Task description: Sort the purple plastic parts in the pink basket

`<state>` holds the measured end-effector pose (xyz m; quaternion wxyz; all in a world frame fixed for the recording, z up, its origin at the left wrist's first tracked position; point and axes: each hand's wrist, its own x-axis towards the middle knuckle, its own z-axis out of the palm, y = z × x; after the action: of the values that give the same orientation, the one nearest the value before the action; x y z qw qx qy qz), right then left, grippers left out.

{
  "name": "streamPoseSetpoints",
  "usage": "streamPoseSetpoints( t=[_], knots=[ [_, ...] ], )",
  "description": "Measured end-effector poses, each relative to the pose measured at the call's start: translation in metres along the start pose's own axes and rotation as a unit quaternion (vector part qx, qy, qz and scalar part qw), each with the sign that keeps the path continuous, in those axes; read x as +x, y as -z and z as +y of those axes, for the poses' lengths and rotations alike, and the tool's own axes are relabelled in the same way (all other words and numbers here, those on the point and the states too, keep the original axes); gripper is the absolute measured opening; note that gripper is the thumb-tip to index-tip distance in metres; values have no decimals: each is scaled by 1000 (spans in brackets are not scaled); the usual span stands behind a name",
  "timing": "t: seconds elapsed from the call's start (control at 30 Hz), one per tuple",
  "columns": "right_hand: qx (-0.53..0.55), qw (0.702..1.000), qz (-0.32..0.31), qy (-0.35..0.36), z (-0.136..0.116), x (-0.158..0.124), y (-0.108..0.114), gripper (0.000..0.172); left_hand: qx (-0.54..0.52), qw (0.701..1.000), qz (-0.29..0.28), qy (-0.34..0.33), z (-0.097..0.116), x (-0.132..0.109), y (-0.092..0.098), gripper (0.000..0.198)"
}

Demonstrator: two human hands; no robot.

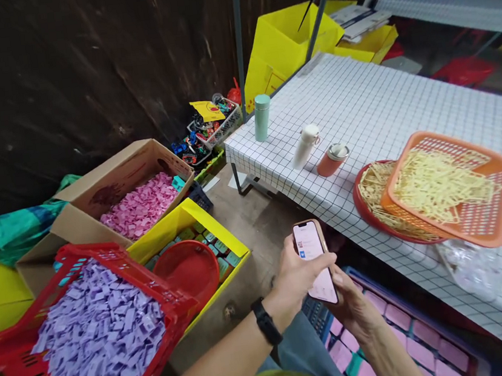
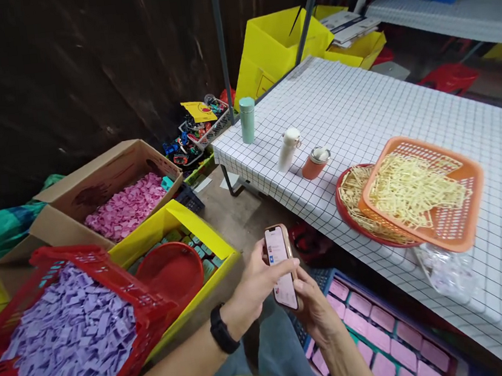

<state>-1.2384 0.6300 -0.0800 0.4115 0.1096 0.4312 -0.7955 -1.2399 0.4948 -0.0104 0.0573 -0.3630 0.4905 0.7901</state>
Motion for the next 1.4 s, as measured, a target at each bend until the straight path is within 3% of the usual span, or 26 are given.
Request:
streamPoseSetpoints(
  t=[0.2,0.4,0.5,0.77,0.93,1.03,1.13,1.27,1.4],
  knots=[
    [27,1000,13,-3,-5,-2,17,74,26,999,26,-15,-4,2,-29,53],
    [42,999,5,-4,-7,-3,38,66,124,989,29,-75,-17,3,-42,57],
    [59,998,-2,0,-5,-1,46,63,124,988,18,-86,-22,8,-46,61],
    [94,995,33,16,-11,9,41,56,71,997,10,-39,-38,44,-43,60],
    [61,998,12,19,-21,22,44,61,19,998,47,-35,-59,70,-41,64],
    [33,999,-1,28,-23,33,51,63,-3,999,36,-33,-62,79,-42,64],
    [4,999,-17,44,-25,43,58,67,-16,999,24,-34,-57,83,-42,67],
    [-49,997,-43,30,-25,48,67,69,-5,1000,18,14,-51,83,-38,82],
    [-123,992,-42,-1,-16,44,73,69,-5,998,53,30,-59,75,-27,77]
  ],
)
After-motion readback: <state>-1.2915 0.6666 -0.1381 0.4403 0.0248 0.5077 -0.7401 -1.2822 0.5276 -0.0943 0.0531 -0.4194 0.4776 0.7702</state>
